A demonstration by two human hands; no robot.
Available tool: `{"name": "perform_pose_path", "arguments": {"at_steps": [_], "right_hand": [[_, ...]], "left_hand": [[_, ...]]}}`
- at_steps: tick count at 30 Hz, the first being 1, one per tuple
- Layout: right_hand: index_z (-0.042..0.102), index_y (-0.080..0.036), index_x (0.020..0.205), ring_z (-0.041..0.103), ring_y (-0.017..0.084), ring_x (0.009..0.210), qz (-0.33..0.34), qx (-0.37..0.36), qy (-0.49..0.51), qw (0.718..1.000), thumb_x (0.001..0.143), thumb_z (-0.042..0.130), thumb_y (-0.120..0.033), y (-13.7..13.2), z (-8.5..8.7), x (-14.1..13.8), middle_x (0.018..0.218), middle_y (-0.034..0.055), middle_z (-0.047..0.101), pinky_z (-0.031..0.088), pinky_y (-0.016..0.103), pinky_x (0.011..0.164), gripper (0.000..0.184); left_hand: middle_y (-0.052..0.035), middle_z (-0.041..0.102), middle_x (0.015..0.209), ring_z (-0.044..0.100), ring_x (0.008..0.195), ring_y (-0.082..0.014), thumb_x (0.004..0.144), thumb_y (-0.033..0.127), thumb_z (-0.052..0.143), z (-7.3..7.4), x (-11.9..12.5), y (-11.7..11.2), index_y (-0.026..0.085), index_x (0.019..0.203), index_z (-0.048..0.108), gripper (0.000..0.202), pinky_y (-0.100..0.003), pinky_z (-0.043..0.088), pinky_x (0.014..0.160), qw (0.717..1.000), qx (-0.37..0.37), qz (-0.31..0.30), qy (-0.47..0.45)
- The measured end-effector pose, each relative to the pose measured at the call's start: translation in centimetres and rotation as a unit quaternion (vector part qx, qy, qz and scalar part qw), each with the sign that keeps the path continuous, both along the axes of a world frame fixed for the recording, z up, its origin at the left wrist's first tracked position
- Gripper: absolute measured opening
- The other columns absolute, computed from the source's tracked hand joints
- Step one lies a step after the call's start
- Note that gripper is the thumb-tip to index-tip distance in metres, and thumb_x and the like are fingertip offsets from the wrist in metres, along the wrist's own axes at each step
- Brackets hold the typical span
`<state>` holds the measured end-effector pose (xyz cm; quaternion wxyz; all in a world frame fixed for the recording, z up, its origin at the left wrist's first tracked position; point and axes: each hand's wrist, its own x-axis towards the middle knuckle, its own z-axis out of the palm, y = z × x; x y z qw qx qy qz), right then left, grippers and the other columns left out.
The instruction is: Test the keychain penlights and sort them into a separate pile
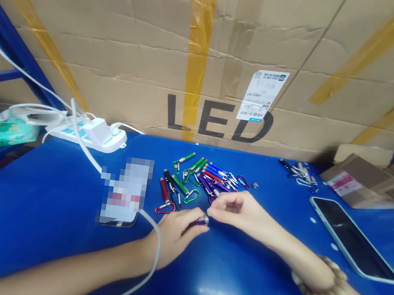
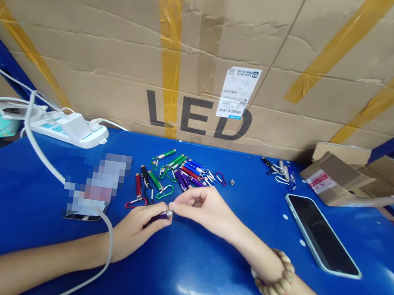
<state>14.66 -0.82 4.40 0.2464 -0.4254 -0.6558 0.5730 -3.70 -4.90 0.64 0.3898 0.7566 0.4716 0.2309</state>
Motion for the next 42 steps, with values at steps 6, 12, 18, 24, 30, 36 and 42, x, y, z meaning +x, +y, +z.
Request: {"name": "perform_pose_path", "arguments": {"at_steps": [6, 12, 18, 24, 30, 36, 42], "right_hand": [[0.072, -0.014, 0.071, 0.045, 0.009, 0.056, -0.015, 0.06, -0.023, 0.998, 0.071, 0.07, -0.04, -1.4, -0.9, 0.4, 0.06, -0.001, 0.057, 0.035, 0.023, 0.052, 0.026], [0.072, -0.016, 0.073, 0.044, 0.008, 0.054, -0.034, 0.129, -0.019, 0.991, 0.073, 0.07, -0.039, -1.7, -1.7, 0.7, 0.062, -0.0005, 0.056, 0.035, 0.021, 0.048, 0.023], [0.073, -0.017, 0.082, 0.05, 0.009, 0.057, -0.032, 0.27, -0.019, 0.962, 0.08, 0.066, -0.03, -1.9, -1.9, 0.6, 0.067, 0.0018, 0.06, 0.04, 0.021, 0.049, 0.014], [0.07, -0.015, 0.084, 0.055, 0.008, 0.058, -0.03, 0.413, -0.005, 0.91, 0.083, 0.063, -0.022, -2.1, -2.1, 1.1, 0.072, 0.0023, 0.062, 0.046, 0.019, 0.051, 0.01], [0.07, -0.018, 0.091, 0.062, 0.01, 0.067, 0.026, 0.587, -0.112, 0.802, 0.088, 0.057, -0.025, -2.0, -2.0, 1.8, 0.082, 0.0036, 0.068, 0.049, 0.021, 0.059, 0.015], [0.069, -0.019, 0.094, 0.065, 0.013, 0.073, -0.026, 0.545, -0.156, 0.824, 0.084, 0.061, -0.034, -0.9, -1.4, 2.7, 0.082, 0.0036, 0.069, 0.049, 0.021, 0.064, 0.02], [0.071, -0.023, 0.093, 0.067, 0.015, 0.075, 0.079, 0.437, -0.295, 0.846, 0.084, 0.061, -0.034, -0.2, -2.2, 3.3, 0.089, 0.0014, 0.07, 0.045, 0.021, 0.058, 0.017]], "left_hand": [[0.0009, 0.06, 0.08, 0.056, 0.077, -0.0149, 0.092, 0.033, 0.039, -0.2, 0.0, 0.1, 0.02, 0.085, 0.054, 0.021, -0.024, 0.037, 0.069, 0.999, 0.016, -0.021, 0.034], [0.0007, 0.059, 0.083, 0.056, 0.08, -0.0144, 0.093, 0.035, 0.039, -0.6, -0.1, 0.1, 0.021, 0.087, 0.054, 0.021, -0.024, 0.039, 0.073, 0.999, 0.013, -0.032, 0.031], [0.0016, 0.056, 0.08, 0.054, 0.077, -0.0134, 0.092, 0.034, 0.038, -0.8, -0.1, 0.3, 0.021, 0.083, 0.052, 0.021, -0.023, 0.039, 0.071, 0.999, 0.009, -0.034, 0.022], [0.0002, 0.056, 0.08, 0.053, 0.076, -0.014, 0.092, 0.033, 0.035, -0.3, -0.2, 0.4, 0.02, 0.081, 0.05, 0.023, -0.024, 0.04, 0.072, 0.999, -0.013, -0.039, 0.013], [-0.0008, 0.059, 0.085, 0.055, 0.08, -0.0145, 0.092, 0.032, 0.035, 0.0, 0.0, 0.3, 0.02, 0.085, 0.051, 0.021, -0.024, 0.041, 0.074, 0.999, -0.023, -0.04, -0.012], [0.0015, 0.053, 0.074, 0.049, 0.068, -0.012, 0.09, 0.029, 0.033, 0.8, 0.1, 0.6, 0.019, 0.08, 0.047, 0.019, -0.022, 0.04, 0.067, 0.997, -0.032, 0.042, -0.048], [0.0015, 0.052, 0.073, 0.046, 0.067, -0.012, 0.087, 0.029, 0.037, 1.2, 0.3, 0.4, 0.019, 0.08, 0.049, 0.017, -0.022, 0.04, 0.067, 0.997, -0.044, 0.035, -0.052]]}}
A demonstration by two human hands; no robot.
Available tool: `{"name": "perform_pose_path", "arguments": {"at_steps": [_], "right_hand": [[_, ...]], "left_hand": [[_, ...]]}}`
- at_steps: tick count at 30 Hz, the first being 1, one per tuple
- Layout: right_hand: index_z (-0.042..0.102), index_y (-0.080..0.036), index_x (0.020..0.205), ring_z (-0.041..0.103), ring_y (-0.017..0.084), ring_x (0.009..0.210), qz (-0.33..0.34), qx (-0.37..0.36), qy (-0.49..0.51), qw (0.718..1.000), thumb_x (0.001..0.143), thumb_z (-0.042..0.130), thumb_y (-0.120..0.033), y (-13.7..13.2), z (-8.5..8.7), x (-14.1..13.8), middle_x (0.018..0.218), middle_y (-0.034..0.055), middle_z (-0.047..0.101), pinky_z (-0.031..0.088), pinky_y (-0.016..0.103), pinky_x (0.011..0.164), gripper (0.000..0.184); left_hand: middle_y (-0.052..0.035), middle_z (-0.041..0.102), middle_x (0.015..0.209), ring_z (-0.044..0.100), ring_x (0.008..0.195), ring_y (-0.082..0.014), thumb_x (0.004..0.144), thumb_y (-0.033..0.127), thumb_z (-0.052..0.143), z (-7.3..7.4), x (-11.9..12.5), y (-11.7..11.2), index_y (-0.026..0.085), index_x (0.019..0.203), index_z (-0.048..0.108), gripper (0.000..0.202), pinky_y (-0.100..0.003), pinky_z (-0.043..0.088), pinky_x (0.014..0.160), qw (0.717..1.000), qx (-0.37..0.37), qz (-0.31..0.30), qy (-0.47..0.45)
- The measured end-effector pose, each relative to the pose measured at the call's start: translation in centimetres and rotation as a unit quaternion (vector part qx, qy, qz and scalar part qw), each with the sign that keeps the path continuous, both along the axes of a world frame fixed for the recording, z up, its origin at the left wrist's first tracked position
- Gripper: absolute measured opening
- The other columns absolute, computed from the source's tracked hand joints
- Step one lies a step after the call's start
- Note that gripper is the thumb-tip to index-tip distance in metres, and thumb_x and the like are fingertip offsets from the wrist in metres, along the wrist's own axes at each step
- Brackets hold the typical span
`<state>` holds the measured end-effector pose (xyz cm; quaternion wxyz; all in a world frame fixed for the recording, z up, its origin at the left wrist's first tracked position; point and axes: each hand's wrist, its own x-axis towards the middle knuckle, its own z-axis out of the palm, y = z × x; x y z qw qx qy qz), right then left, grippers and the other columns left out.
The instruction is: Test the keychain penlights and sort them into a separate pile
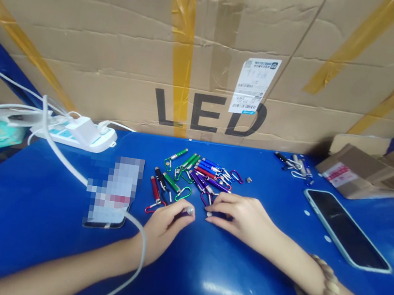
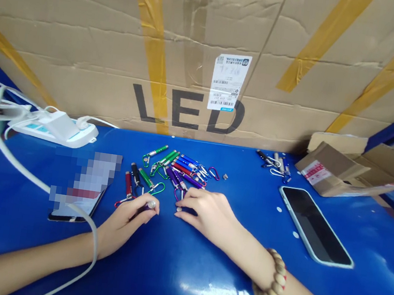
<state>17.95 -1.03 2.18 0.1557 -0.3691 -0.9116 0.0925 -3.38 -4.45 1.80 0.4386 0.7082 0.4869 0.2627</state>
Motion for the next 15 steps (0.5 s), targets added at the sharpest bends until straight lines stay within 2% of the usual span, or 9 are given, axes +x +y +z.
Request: {"name": "perform_pose_path", "arguments": {"at_steps": [6, 11, 13, 15], "right_hand": [[0.069, -0.018, 0.094, 0.067, 0.015, 0.077, 0.007, -0.008, -0.022, 1.0, 0.091, 0.051, -0.024, -0.45, -0.22, -0.26, 0.088, 0.0058, 0.069, 0.048, 0.023, 0.066, 0.019], [0.067, -0.012, 0.089, 0.066, 0.018, 0.07, 0.005, 0.063, -0.07, 0.996, 0.09, 0.048, -0.013, -0.47, -0.24, -0.54, 0.081, 0.0089, 0.068, 0.051, 0.026, 0.062, 0.019], [0.067, -0.012, 0.089, 0.066, 0.018, 0.07, 0.026, 0.084, -0.045, 0.995, 0.091, 0.046, -0.014, -0.58, -0.27, -0.64, 0.081, 0.0092, 0.068, 0.052, 0.028, 0.063, 0.021], [0.067, -0.014, 0.092, 0.066, 0.017, 0.074, 0.045, 0.09, 0.039, 0.994, 0.092, 0.046, -0.019, -0.93, -0.22, -0.82, 0.084, 0.0085, 0.069, 0.053, 0.027, 0.066, 0.021]], "left_hand": [[0.0011, 0.055, 0.076, 0.048, 0.068, -0.0122, 0.086, 0.03, 0.042, -0.37, -0.07, -0.1, 0.019, 0.081, 0.052, 0.016, -0.023, 0.04, 0.068, 1.0, 0.002, -0.01, -0.006], [0.0024, 0.054, 0.072, 0.048, 0.064, -0.0111, 0.087, 0.031, 0.041, -0.52, -0.23, -0.06, 0.019, 0.081, 0.051, 0.017, -0.022, 0.039, 0.063, 0.999, 0.002, -0.031, 0.006], [0.0035, 0.053, 0.068, 0.047, 0.061, -0.0104, 0.088, 0.032, 0.041, -0.55, -0.29, -0.09, 0.019, 0.082, 0.051, 0.018, -0.021, 0.038, 0.061, 0.999, -0.001, -0.038, 0.01], [0.0044, 0.051, 0.065, 0.046, 0.059, -0.0101, 0.089, 0.033, 0.041, -0.57, -0.31, -0.14, 0.019, 0.082, 0.051, 0.019, -0.021, 0.037, 0.059, 0.999, 0.001, -0.045, 0.021]]}}
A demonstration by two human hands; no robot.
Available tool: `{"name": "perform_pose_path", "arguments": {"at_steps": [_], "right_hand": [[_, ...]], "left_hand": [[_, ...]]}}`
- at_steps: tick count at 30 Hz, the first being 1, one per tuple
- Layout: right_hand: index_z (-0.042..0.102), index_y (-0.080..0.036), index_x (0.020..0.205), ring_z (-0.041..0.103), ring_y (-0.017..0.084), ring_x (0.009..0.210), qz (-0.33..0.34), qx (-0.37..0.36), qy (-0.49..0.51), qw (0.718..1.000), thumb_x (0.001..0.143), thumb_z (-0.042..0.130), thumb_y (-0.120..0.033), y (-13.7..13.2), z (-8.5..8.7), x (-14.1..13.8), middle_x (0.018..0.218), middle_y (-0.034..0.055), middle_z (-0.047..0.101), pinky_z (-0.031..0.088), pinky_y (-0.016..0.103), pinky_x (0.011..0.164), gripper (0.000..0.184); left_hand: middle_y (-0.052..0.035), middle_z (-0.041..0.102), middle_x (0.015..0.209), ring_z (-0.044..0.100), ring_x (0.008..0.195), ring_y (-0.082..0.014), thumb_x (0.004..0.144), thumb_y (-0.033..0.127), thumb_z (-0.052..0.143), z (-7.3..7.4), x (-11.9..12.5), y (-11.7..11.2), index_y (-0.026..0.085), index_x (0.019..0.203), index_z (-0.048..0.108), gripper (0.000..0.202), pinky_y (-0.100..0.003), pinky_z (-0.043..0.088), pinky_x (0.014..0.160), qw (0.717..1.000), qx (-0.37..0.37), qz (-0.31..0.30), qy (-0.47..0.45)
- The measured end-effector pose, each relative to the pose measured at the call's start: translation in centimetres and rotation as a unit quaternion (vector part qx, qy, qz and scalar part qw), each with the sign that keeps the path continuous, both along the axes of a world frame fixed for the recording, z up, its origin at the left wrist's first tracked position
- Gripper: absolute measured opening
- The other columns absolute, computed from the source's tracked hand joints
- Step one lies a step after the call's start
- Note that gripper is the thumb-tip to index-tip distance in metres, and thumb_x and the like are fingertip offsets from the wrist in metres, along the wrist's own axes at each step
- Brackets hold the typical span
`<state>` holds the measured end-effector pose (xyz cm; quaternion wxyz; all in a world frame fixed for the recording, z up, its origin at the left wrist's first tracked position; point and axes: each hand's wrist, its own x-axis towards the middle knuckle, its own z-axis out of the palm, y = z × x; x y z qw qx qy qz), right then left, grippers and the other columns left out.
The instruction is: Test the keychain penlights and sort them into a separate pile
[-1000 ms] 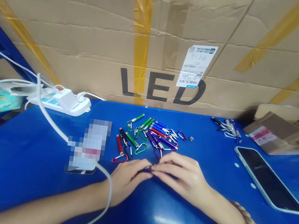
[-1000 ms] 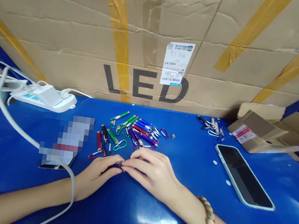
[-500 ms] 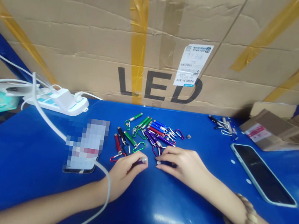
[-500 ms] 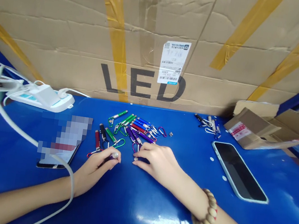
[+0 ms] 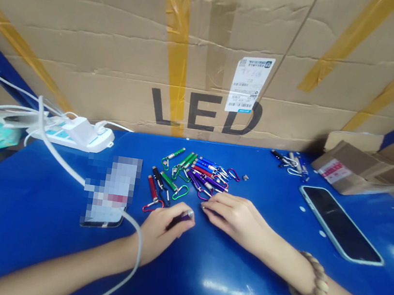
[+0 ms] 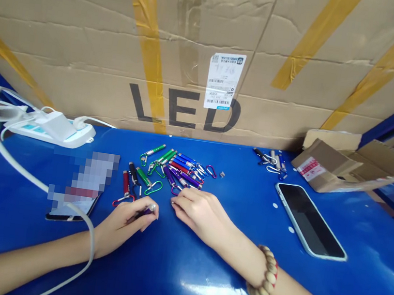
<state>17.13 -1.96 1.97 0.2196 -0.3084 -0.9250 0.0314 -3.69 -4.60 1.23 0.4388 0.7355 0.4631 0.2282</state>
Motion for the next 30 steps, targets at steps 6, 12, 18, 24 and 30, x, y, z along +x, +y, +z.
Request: {"name": "perform_pose_path", "arguments": {"at_steps": [6, 12, 18, 24, 30], "right_hand": [[0.067, -0.016, 0.093, 0.065, 0.012, 0.076, 0.043, 0.025, 0.152, 0.987, 0.09, 0.052, -0.022, -1.6, 0.2, -0.9, 0.086, 0.0054, 0.07, 0.052, 0.021, 0.067, 0.017], [0.069, -0.018, 0.096, 0.065, 0.013, 0.073, -0.03, -0.031, 0.137, 0.99, 0.091, 0.051, -0.029, -0.8, 1.1, -0.3, 0.082, 0.0045, 0.071, 0.05, 0.023, 0.067, 0.021], [0.073, -0.019, 0.086, 0.059, 0.008, 0.06, 0.11, -0.235, 0.034, 0.965, 0.086, 0.058, -0.036, -0.6, 1.9, 0.0, 0.071, -0.0007, 0.067, 0.042, 0.018, 0.058, 0.022], [0.071, -0.018, 0.09, 0.054, 0.008, 0.056, 0.082, -0.275, 0.028, 0.958, 0.087, 0.057, -0.034, 0.2, -0.8, -0.5, 0.065, -0.0021, 0.063, 0.038, 0.018, 0.055, 0.022], [0.07, -0.017, 0.086, 0.052, 0.007, 0.054, 0.067, -0.247, 0.047, 0.966, 0.086, 0.056, -0.036, 0.0, -1.2, -0.7, 0.061, -0.003, 0.06, 0.036, 0.018, 0.055, 0.024]], "left_hand": [[0.0045, 0.049, 0.064, 0.046, 0.059, -0.0107, 0.089, 0.034, 0.039, 0.0, 0.1, -0.2, 0.019, 0.081, 0.052, 0.021, -0.021, 0.036, 0.059, 0.999, 0.02, -0.021, 0.02], [0.0055, 0.044, 0.059, 0.043, 0.055, -0.0098, 0.089, 0.033, 0.035, -0.1, 0.2, 0.0, 0.019, 0.083, 0.049, 0.021, -0.021, 0.035, 0.056, 0.999, 0.001, 0.038, -0.016], [0.0063, 0.042, 0.055, 0.04, 0.052, -0.0088, 0.088, 0.032, 0.037, 0.0, 0.4, 0.3, 0.018, 0.079, 0.049, 0.02, -0.021, 0.035, 0.055, 0.998, 0.012, 0.046, -0.036], [0.0064, 0.043, 0.054, 0.04, 0.05, -0.0084, 0.088, 0.033, 0.039, -0.4, 0.4, 0.4, 0.018, 0.081, 0.05, 0.02, -0.021, 0.033, 0.052, 0.997, -0.006, 0.06, -0.052], [0.0063, 0.041, 0.057, 0.039, 0.051, -0.0078, 0.089, 0.034, 0.04, -0.9, 0.3, 0.5, 0.017, 0.086, 0.049, 0.02, -0.02, 0.031, 0.05, 0.99, 0.002, 0.056, -0.127]]}}
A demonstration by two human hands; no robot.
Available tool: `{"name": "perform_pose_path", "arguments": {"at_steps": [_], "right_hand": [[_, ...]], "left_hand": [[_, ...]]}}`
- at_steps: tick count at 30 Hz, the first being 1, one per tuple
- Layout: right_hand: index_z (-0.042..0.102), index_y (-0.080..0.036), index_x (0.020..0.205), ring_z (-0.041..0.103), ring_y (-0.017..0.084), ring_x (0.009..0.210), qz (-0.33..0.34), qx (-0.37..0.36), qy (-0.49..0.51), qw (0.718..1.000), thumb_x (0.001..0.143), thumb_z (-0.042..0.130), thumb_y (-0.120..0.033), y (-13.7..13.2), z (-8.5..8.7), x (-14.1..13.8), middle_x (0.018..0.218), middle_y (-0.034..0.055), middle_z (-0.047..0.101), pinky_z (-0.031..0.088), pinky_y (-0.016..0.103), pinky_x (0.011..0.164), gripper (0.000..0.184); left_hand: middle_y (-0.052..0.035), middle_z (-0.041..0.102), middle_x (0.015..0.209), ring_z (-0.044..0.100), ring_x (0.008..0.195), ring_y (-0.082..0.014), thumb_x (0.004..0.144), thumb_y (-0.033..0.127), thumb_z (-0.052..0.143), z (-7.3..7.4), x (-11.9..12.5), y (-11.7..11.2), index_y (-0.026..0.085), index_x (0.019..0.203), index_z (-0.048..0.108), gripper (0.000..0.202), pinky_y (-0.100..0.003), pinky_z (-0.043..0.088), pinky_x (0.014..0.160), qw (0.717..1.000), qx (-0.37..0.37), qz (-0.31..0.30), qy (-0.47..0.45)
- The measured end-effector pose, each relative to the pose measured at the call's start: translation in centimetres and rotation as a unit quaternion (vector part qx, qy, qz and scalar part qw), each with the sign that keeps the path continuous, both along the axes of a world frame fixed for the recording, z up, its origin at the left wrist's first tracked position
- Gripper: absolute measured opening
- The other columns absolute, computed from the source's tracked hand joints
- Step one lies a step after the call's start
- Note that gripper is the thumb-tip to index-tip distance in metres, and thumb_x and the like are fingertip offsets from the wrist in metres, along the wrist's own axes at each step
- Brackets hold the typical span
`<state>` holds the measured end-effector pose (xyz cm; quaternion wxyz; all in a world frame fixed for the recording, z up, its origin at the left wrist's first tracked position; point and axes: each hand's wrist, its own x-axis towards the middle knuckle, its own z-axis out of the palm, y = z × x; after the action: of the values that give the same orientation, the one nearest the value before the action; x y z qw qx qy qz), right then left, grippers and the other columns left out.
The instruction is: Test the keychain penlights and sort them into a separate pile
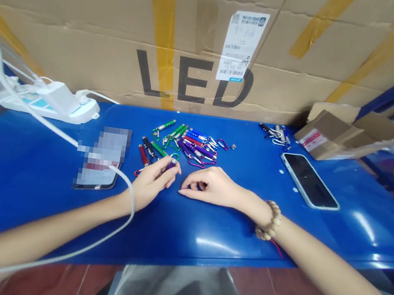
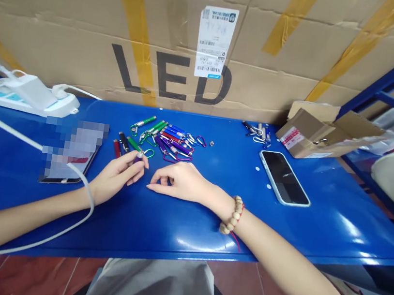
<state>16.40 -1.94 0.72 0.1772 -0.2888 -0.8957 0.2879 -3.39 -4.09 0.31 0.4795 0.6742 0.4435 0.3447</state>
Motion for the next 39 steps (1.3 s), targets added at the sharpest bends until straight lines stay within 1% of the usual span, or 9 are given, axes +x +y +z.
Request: {"name": "perform_pose_path", "arguments": {"at_steps": [15, 17, 20, 25, 28, 30, 32, 35, 39], "right_hand": [[0.07, -0.017, 0.083, 0.049, 0.007, 0.049, -0.04, 0.047, 0.009, 0.998, 0.084, 0.058, -0.033, -0.6, -0.2, -0.3, 0.056, -0.0035, 0.059, 0.034, 0.018, 0.051, 0.02], [0.07, -0.017, 0.083, 0.049, 0.007, 0.05, -0.041, 0.057, 0.012, 0.997, 0.085, 0.058, -0.033, -0.7, -0.2, -0.2, 0.056, -0.0033, 0.058, 0.034, 0.019, 0.052, 0.02], [0.07, -0.017, 0.082, 0.051, 0.008, 0.051, -0.059, 0.079, 0.005, 0.995, 0.085, 0.058, -0.034, -0.8, -0.2, -0.1, 0.058, -0.0024, 0.06, 0.034, 0.019, 0.052, 0.02], [0.07, -0.016, 0.082, 0.054, 0.01, 0.056, -0.106, 0.107, -0.004, 0.989, 0.084, 0.058, -0.034, -0.2, -0.5, 0.4, 0.063, 0.0007, 0.064, 0.034, 0.021, 0.053, 0.021], [0.07, -0.015, 0.081, 0.056, 0.011, 0.058, -0.14, 0.123, -0.005, 0.982, 0.084, 0.058, -0.033, 0.3, -0.6, 0.8, 0.067, 0.0024, 0.067, 0.035, 0.022, 0.055, 0.022], [0.07, -0.016, 0.079, 0.056, 0.012, 0.059, -0.159, 0.131, -0.008, 0.979, 0.084, 0.057, -0.033, 0.6, -0.6, 1.2, 0.068, 0.0029, 0.067, 0.035, 0.022, 0.056, 0.022], [0.07, -0.016, 0.078, 0.056, 0.012, 0.06, -0.175, 0.135, -0.012, 0.975, 0.084, 0.057, -0.033, 0.8, -0.7, 1.6, 0.068, 0.003, 0.068, 0.035, 0.022, 0.056, 0.022], [0.07, -0.017, 0.078, 0.056, 0.012, 0.058, -0.193, 0.137, -0.017, 0.971, 0.084, 0.056, -0.032, 1.1, -0.8, 2.1, 0.066, 0.0026, 0.067, 0.035, 0.022, 0.055, 0.022], [0.07, -0.017, 0.079, 0.056, 0.012, 0.055, -0.204, 0.14, -0.02, 0.969, 0.083, 0.055, -0.034, 1.2, -0.8, 2.4, 0.064, 0.0021, 0.067, 0.034, 0.022, 0.053, 0.022]], "left_hand": [[0.0058, 0.043, 0.057, 0.038, 0.049, -0.0079, 0.089, 0.043, 0.043, -0.4, -0.1, 0.6, 0.019, 0.086, 0.049, 0.025, -0.021, 0.031, 0.049, 0.996, 0.075, 0.026, -0.029], [0.0058, 0.043, 0.056, 0.038, 0.048, -0.0079, 0.089, 0.042, 0.043, -0.3, -0.1, 0.7, 0.019, 0.084, 0.049, 0.024, -0.021, 0.031, 0.048, 0.994, 0.097, 0.033, -0.027], [0.005, 0.044, 0.058, 0.041, 0.049, -0.0083, 0.09, 0.04, 0.042, 0.1, -0.6, 0.9, 0.019, 0.083, 0.048, 0.023, -0.021, 0.033, 0.05, 0.984, 0.172, 0.039, -0.008], [0.0029, 0.055, 0.06, 0.052, 0.052, -0.0115, 0.09, 0.042, 0.04, 0.7, -1.8, 1.2, 0.019, 0.086, 0.053, 0.027, -0.023, 0.04, 0.057, 0.943, 0.282, 0.05, 0.169], [-0.0025, 0.064, 0.08, 0.061, 0.072, -0.0168, 0.091, 0.043, 0.037, 0.5, -2.1, 1.4, 0.018, 0.091, 0.057, 0.032, -0.025, 0.044, 0.064, 0.887, 0.37, 0.026, 0.276], [-0.0061, 0.064, 0.095, 0.062, 0.086, -0.0195, 0.092, 0.043, 0.036, 0.3, -2.1, 1.6, 0.018, 0.094, 0.059, 0.034, -0.026, 0.046, 0.07, 0.847, 0.423, -0.004, 0.321], [-0.0078, 0.062, 0.102, 0.061, 0.092, -0.0202, 0.093, 0.042, 0.035, 0.2, -2.1, 1.6, 0.018, 0.097, 0.06, 0.035, -0.027, 0.047, 0.074, 0.82, 0.458, -0.018, 0.343], [-0.0087, 0.062, 0.099, 0.06, 0.092, -0.0204, 0.094, 0.041, 0.035, 0.2, -2.2, 1.8, 0.017, 0.096, 0.062, 0.036, -0.029, 0.048, 0.077, 0.803, 0.481, -0.013, 0.352], [-0.01, 0.061, 0.098, 0.058, 0.093, -0.0219, 0.094, 0.04, 0.036, 0.3, -2.6, 2.2, 0.015, 0.097, 0.063, 0.037, -0.032, 0.046, 0.081, 0.804, 0.474, -0.023, 0.358]]}}
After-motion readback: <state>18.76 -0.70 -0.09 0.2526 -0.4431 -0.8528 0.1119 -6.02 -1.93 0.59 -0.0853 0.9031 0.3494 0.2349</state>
